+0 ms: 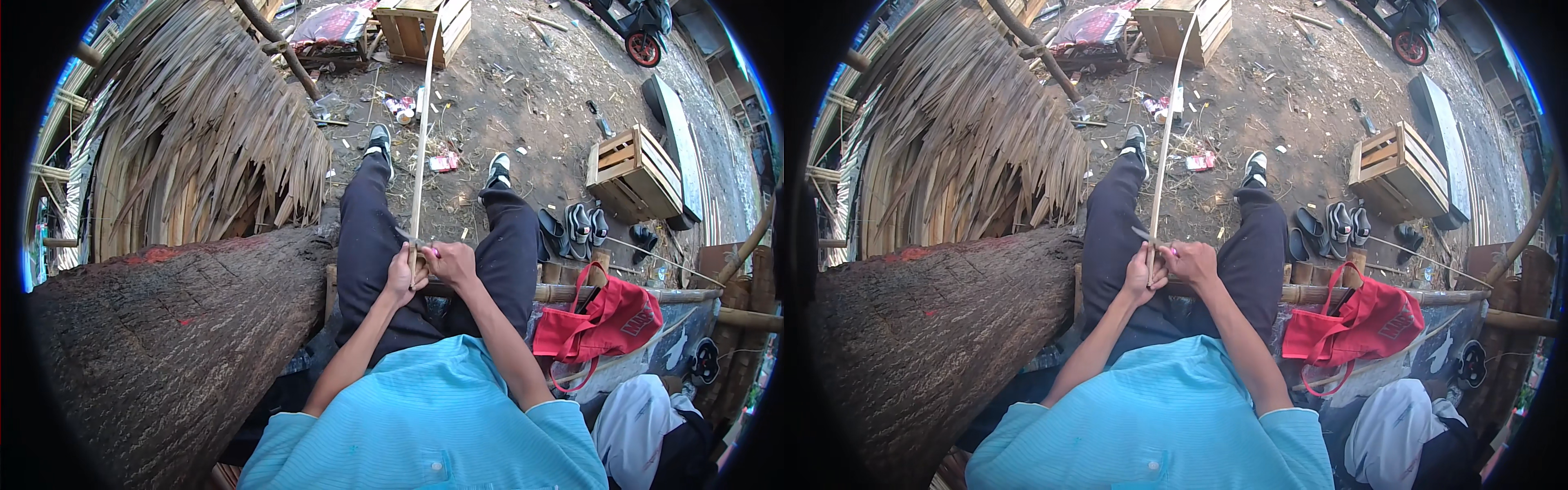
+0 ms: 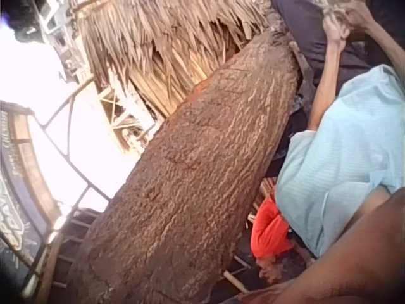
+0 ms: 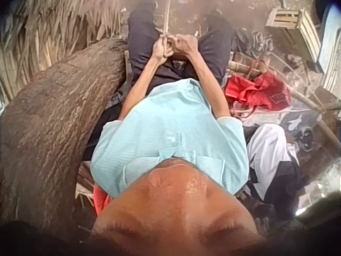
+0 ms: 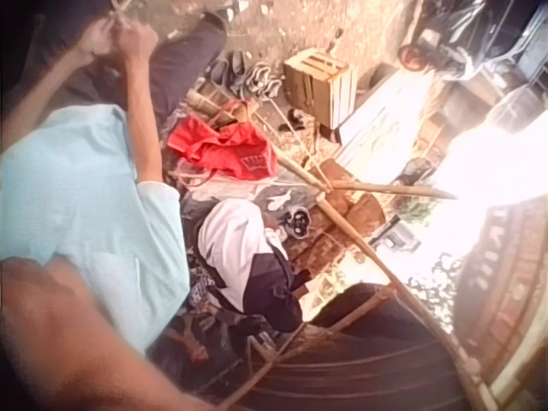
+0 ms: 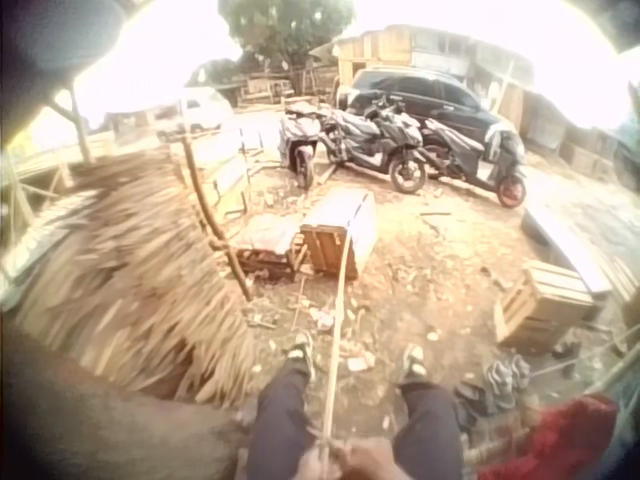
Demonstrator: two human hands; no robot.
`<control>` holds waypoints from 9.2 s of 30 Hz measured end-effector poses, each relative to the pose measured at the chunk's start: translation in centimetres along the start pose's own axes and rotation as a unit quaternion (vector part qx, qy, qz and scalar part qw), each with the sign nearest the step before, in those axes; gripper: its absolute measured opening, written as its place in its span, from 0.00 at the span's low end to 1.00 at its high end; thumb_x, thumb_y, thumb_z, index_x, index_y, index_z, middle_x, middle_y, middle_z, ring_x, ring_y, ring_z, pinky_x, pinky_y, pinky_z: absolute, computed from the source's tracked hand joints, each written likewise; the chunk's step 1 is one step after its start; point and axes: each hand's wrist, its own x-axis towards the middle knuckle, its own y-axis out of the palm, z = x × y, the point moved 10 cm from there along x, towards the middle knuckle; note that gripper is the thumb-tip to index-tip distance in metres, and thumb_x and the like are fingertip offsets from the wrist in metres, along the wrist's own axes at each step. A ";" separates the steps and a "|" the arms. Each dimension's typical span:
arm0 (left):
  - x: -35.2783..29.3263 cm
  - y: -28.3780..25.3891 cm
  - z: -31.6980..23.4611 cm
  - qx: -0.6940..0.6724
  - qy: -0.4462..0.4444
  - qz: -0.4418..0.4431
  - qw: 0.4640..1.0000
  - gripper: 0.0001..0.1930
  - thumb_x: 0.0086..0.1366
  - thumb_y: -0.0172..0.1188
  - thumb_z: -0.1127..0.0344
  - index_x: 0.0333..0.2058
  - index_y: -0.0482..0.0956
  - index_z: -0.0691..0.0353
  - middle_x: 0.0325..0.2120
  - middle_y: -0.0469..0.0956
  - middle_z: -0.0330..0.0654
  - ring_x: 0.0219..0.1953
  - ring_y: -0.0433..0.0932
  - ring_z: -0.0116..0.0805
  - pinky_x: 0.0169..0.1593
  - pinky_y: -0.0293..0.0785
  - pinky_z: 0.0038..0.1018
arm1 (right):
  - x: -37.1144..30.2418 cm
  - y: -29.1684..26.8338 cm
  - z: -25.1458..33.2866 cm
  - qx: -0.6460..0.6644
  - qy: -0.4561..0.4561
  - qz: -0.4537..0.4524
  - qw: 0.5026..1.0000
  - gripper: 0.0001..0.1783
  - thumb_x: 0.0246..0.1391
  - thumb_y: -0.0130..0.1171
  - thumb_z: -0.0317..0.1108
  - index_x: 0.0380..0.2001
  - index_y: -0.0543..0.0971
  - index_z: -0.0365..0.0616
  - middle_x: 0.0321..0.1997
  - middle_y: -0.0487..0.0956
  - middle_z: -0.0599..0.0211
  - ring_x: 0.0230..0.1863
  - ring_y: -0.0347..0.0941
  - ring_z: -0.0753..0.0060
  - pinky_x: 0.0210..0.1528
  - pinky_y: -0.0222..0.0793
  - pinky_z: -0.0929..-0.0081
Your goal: The person uses a small knife to shave thin layers of wood from a long, narrow wooden strip while sitting outdoors.
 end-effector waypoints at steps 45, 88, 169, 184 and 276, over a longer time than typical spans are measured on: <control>1.8 -1.1 1.4 0.123 -0.007 -0.091 0.988 0.26 0.70 0.29 0.47 0.21 0.67 0.57 0.07 0.59 0.33 0.05 0.59 0.24 0.07 0.56 0.20 | -0.7 2.0 -1.1 0.165 0.032 0.088 0.982 0.20 0.53 0.47 0.47 0.18 0.76 0.45 0.16 0.74 0.54 0.21 0.72 0.48 0.25 0.67 0.58; -0.8 -0.6 -2.6 0.152 0.032 -0.087 0.984 0.21 0.67 0.42 0.45 0.21 0.59 0.53 0.06 0.53 0.29 0.04 0.53 0.19 0.07 0.47 0.17 | 0.4 1.4 -0.3 0.150 -0.011 0.034 0.988 0.23 0.53 0.50 0.51 0.14 0.73 0.45 0.12 0.71 0.54 0.18 0.70 0.48 0.21 0.63 0.57; -5.5 -1.6 -0.1 0.124 -0.096 -0.035 0.987 0.11 0.57 0.47 0.79 0.30 0.57 0.53 0.09 0.56 0.33 0.06 0.58 0.24 0.09 0.54 0.24 | 1.8 2.6 7.7 0.020 -0.171 0.217 0.961 0.26 0.50 0.50 0.58 0.12 0.74 0.48 0.10 0.70 0.56 0.16 0.69 0.48 0.19 0.63 0.56; -4.9 -1.4 0.0 0.091 -0.081 -0.009 0.992 0.12 0.57 0.48 0.78 0.28 0.56 0.53 0.11 0.57 0.33 0.05 0.58 0.23 0.09 0.55 0.23 | 9.5 -0.7 0.0 -0.110 0.027 0.149 0.982 0.35 0.54 0.40 0.62 0.16 0.79 0.43 0.16 0.75 0.50 0.24 0.75 0.48 0.27 0.70 0.56; -4.1 -0.4 -0.8 0.059 -0.045 0.035 0.997 0.12 0.55 0.49 0.79 0.29 0.57 0.54 0.13 0.62 0.35 0.07 0.59 0.24 0.10 0.57 0.22 | 0.3 2.3 -3.7 -0.071 0.169 0.128 0.975 0.32 0.56 0.40 0.60 0.22 0.78 0.44 0.23 0.76 0.46 0.31 0.75 0.45 0.33 0.69 0.53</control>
